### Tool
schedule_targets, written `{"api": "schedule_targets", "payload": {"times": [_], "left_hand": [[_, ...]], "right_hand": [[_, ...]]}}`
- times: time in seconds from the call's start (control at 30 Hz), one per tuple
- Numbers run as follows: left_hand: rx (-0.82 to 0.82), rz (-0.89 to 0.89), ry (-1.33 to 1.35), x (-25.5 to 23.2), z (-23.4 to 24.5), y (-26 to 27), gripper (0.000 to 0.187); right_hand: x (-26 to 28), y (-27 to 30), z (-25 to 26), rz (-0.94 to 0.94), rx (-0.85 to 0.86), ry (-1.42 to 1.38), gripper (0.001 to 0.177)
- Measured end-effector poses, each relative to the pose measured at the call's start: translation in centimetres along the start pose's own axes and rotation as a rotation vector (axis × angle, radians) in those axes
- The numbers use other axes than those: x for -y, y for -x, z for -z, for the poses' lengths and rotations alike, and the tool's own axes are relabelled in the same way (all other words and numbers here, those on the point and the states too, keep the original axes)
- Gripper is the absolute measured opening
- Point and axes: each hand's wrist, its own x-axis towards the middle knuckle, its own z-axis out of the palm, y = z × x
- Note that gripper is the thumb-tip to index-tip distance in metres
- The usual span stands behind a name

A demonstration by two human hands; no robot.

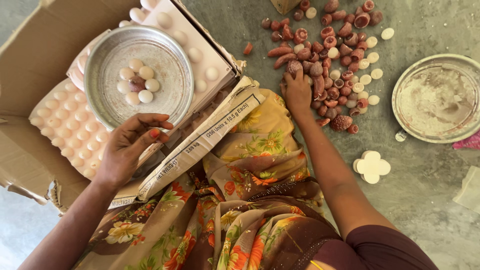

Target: The person sits on the floor and sorts small round candies from a pile on the ground into a metal tray. They pick up white and reddish candies one by one and place them into the tray, occasionally rearranging them.

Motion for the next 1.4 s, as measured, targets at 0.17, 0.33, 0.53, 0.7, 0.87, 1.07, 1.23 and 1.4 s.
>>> {"api": "schedule_targets", "payload": {"times": [0.17,0.33,0.53,0.7,0.87,1.07,1.23,1.4], "left_hand": [[-0.003,0.009,0.039,-0.2,-0.2,-0.5,0.03],[0.002,0.018,0.07,0.2,-0.1,-1.4,0.031],[0.026,0.027,0.121,0.4,-0.5,-1.9,0.032],[0.038,-0.004,0.145,1.0,-0.2,-1.8,0.033],[0.031,0.058,0.277,1.3,-0.1,-2.1,0.037],[0.008,0.202,0.515,-0.5,-2.1,-3.3,0.061],[0.117,0.257,0.746,0.8,-1.9,-3.7,0.06],[0.296,0.146,0.911,4.2,0.7,-1.4,0.041]], "right_hand": [[0.5,-0.1,-2.6,-0.03,-0.028,0.24,0.034],[-0.8,-0.1,-4.2,0.069,0.012,0.286,0.024],[-0.4,-1.4,-2.7,0.078,0.225,0.189,0.022],[-0.5,-1.7,-1.0,0.096,0.285,0.172,0.032],[4.3,-3.6,7.6,0.078,-0.009,-0.14,0.035],[19.3,-4.9,18.6,0.546,-0.136,-0.778,0.036],[25.1,-5.2,19.8,0.767,-0.077,-0.886,0.051],[13.6,-16.0,7.5,0.097,-0.007,-1.054,0.022]]}}
